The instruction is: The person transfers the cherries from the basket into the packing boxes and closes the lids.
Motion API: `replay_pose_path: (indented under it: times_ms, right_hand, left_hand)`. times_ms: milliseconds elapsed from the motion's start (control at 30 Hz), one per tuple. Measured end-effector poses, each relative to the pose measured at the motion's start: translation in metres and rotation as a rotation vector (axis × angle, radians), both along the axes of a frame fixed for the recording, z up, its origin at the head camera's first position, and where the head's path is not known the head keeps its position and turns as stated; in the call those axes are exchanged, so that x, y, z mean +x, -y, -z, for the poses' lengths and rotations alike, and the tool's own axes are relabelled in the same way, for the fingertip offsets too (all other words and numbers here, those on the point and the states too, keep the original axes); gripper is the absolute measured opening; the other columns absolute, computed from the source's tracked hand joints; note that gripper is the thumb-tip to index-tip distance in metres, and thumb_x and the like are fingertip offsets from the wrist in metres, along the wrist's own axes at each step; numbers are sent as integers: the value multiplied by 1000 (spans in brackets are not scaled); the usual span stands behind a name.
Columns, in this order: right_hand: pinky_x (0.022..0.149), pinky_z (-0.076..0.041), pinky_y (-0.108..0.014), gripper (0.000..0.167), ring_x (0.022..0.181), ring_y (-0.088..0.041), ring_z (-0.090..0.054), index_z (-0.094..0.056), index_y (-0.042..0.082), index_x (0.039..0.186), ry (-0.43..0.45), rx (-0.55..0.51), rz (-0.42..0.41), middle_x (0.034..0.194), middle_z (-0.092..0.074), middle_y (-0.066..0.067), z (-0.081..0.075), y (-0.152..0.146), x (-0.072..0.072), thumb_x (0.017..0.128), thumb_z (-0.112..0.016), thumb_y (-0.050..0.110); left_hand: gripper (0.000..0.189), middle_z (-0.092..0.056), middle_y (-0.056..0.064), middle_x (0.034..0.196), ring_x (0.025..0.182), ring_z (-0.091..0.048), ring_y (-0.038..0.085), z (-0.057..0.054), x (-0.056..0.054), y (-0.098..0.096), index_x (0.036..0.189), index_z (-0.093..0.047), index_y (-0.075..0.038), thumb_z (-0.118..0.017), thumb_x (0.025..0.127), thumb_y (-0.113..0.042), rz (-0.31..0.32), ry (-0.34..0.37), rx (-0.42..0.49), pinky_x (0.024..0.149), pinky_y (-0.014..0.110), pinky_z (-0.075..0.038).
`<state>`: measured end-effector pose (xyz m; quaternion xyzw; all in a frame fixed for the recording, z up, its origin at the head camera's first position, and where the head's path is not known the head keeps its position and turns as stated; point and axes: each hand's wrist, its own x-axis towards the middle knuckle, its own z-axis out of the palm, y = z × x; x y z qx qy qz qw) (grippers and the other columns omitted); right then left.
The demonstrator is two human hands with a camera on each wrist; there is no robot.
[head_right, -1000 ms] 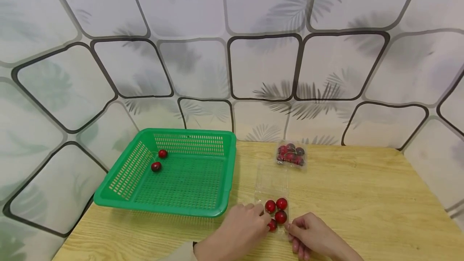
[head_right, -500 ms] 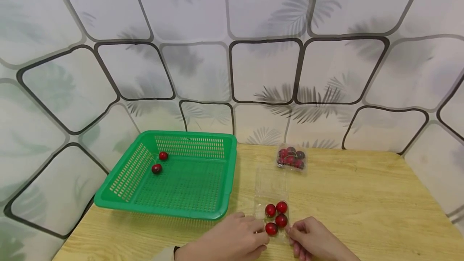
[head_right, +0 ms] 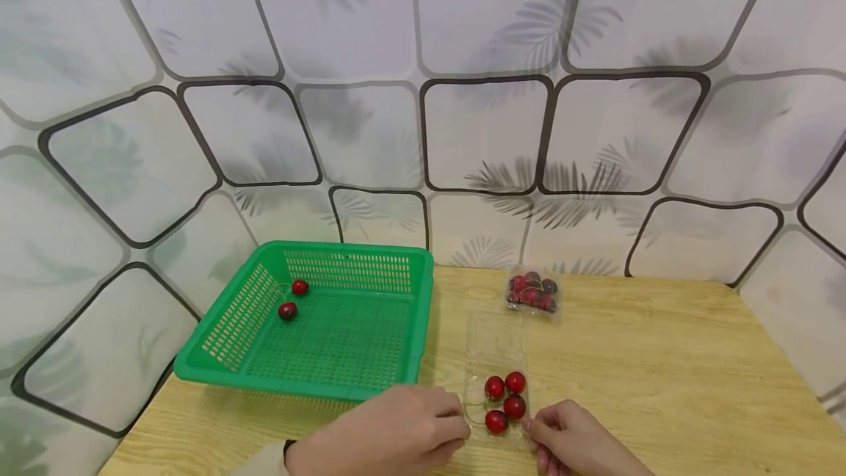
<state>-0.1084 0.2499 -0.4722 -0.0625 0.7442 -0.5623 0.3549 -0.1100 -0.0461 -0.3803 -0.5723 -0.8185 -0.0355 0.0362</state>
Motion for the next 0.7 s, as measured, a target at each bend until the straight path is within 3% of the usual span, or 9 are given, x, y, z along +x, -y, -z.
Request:
replay_pose_path:
  times_ms: [233,467,700]
  right_hand:
    - [50,-42,-12,37,58,-2,-53,-67,1,86,-4,3,1,68,-63,4,1,0,1,108,-51,26]
    - [49,-43,-13,37,57,-3,-53,-67,2,87,-7,33,6,68,-62,4,0,-1,1,109,-49,25]
    - [50,-44,-14,37,58,-4,-53,-67,2,88,-21,57,0,68,-61,3,0,-3,1,109,-48,26]
  left_hand:
    - [9,-67,-11,87,76,-59,-3,-5,-10,19,97,-74,-21,-66,100,-19,-9,-48,193,69,3,-44]
    - [8,-68,-9,90,78,-62,0,-11,-19,37,97,-74,-20,-68,99,-15,-85,-8,261,70,5,-46]
    - [5,-66,-10,87,76,-62,1,-12,-24,50,94,-73,-20,-73,94,-14,-137,-84,295,67,9,-49]
